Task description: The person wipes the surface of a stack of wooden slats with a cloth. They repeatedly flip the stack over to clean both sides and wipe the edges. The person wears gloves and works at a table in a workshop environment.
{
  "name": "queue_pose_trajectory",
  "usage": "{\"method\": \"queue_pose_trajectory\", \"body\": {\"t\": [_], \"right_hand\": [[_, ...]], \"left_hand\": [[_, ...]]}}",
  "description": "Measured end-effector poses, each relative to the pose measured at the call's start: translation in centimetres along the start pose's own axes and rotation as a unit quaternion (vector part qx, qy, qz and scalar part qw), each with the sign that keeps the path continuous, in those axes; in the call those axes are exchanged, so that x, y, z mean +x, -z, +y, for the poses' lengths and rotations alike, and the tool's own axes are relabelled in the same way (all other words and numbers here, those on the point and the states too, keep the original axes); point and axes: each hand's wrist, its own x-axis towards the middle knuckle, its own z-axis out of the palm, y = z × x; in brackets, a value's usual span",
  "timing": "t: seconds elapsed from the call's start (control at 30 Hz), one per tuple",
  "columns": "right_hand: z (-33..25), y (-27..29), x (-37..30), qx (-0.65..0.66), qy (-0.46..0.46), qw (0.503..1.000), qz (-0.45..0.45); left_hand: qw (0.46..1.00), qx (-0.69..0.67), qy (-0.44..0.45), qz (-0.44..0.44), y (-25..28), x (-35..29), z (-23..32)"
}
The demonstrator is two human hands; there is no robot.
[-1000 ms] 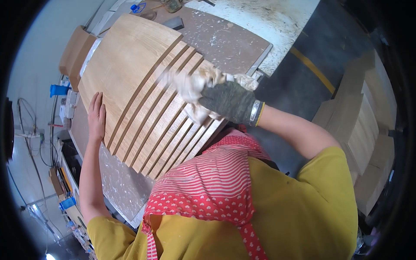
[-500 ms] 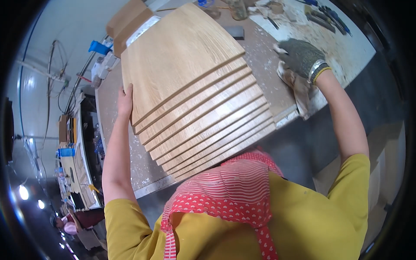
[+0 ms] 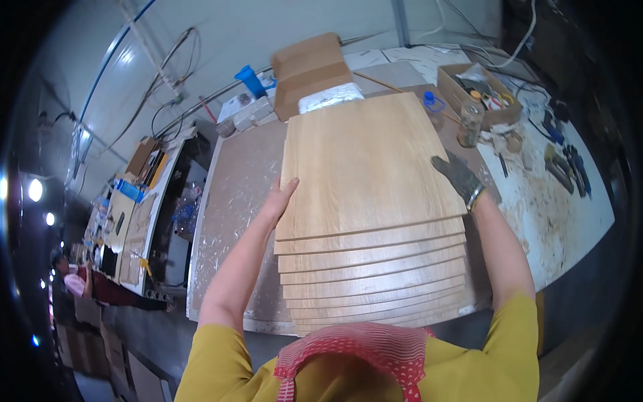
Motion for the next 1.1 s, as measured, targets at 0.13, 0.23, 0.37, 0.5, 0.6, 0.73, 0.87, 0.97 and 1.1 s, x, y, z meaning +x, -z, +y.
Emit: {"method": "queue_pose_trajectory", "body": {"t": [0.13, 0.23, 0.37, 0.5, 0.6, 0.73, 0.87, 0.97, 1.1], "right_hand": [[0.0, -0.6, -1.3, 0.008, 0.019, 1.000, -0.012], [0.2, -0.9, -4.6, -0.051, -0.012, 0.999, 0.015], [-2.2, -2.3, -9.4, -0.145, -0.004, 0.989, 0.036], [-4.6, -1.9, -6.8, -0.342, 0.063, 0.927, 0.137], [-8.6, -2.5, -0.5, -0.397, 0.207, 0.879, 0.163], [-10.3, -4.4, 11.7, -0.547, 0.258, 0.793, 0.079], [-6.2, -8.1, 24.7, -0.478, 0.159, 0.858, 0.103], [-7.8, -10.8, 26.5, -0.474, -0.037, 0.876, -0.078], [-8.0, -10.3, 25.9, -0.483, -0.032, 0.871, -0.081]], "left_hand": [[0.999, -0.034, -0.021, -0.022, 0.5, -2.5, -0.3], [0.998, -0.047, -0.023, -0.023, 0.1, -6.1, -0.6], [0.999, -0.023, -0.035, -0.014, 0.7, -10.7, -1.6], [0.995, 0.091, -0.047, 0.007, 2.1, -9.2, -2.2], [0.960, 0.215, -0.173, 0.055, 3.3, -3.3, 1.7], [0.912, 0.263, -0.314, 0.014, 0.4, 8.6, 6.9], [0.903, 0.304, -0.302, -0.013, -4.1, 21.1, 7.7], [0.892, 0.418, -0.153, -0.074, -4.2, 26.5, 6.5], [0.876, 0.456, -0.097, -0.122, -4.2, 30.3, 4.3]]}}
